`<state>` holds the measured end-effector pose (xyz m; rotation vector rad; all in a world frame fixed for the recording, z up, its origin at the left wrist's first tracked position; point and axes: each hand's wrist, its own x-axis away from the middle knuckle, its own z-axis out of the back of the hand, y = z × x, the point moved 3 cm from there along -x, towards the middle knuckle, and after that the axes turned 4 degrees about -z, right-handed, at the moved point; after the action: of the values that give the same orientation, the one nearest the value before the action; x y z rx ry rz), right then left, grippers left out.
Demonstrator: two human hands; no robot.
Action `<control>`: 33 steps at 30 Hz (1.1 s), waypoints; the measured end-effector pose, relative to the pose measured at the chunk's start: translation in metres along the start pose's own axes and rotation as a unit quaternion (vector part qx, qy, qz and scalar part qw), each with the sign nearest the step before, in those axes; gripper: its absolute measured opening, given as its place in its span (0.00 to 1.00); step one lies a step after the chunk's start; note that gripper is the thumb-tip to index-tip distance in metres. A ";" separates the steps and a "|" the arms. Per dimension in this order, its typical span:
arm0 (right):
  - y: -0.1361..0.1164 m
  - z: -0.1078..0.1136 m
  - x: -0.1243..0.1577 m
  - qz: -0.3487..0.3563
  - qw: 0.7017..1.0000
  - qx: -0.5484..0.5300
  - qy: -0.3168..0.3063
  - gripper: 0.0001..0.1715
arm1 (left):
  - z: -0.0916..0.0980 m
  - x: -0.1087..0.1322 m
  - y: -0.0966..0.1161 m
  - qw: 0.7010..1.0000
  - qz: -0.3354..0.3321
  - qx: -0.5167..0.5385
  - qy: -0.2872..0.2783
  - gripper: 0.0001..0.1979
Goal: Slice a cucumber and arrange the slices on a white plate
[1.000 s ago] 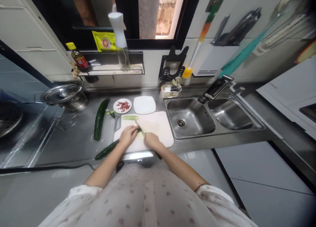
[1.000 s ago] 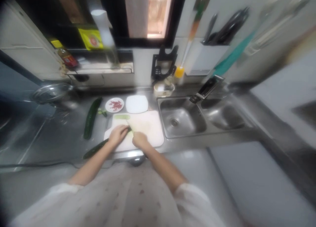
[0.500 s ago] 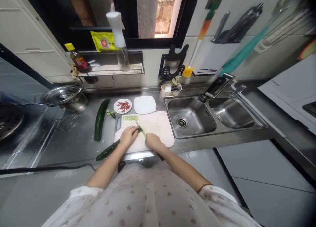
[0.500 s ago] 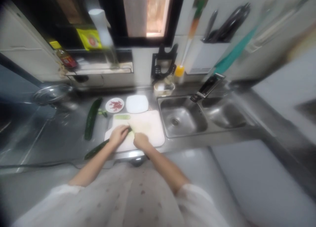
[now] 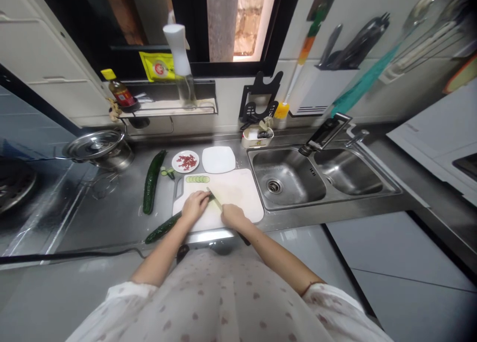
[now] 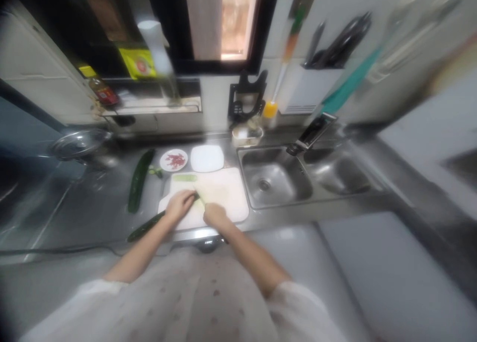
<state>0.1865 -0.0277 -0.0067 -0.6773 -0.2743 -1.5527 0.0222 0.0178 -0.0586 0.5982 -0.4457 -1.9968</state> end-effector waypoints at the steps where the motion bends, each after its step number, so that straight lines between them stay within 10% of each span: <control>1: 0.001 0.000 0.001 0.003 1.000 0.003 0.002 0.19 | 0.000 0.000 0.000 1.000 0.000 -0.001 0.000 0.15; 33: 0.014 -0.019 0.010 0.010 0.999 0.017 0.024 0.17 | -0.001 0.000 0.000 1.000 -0.001 -0.003 0.010 0.14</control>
<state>0.1958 -0.0478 -0.0196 -0.6124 -0.2567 -1.5391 0.0234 0.0180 -0.0595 0.6156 -0.4265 -1.9922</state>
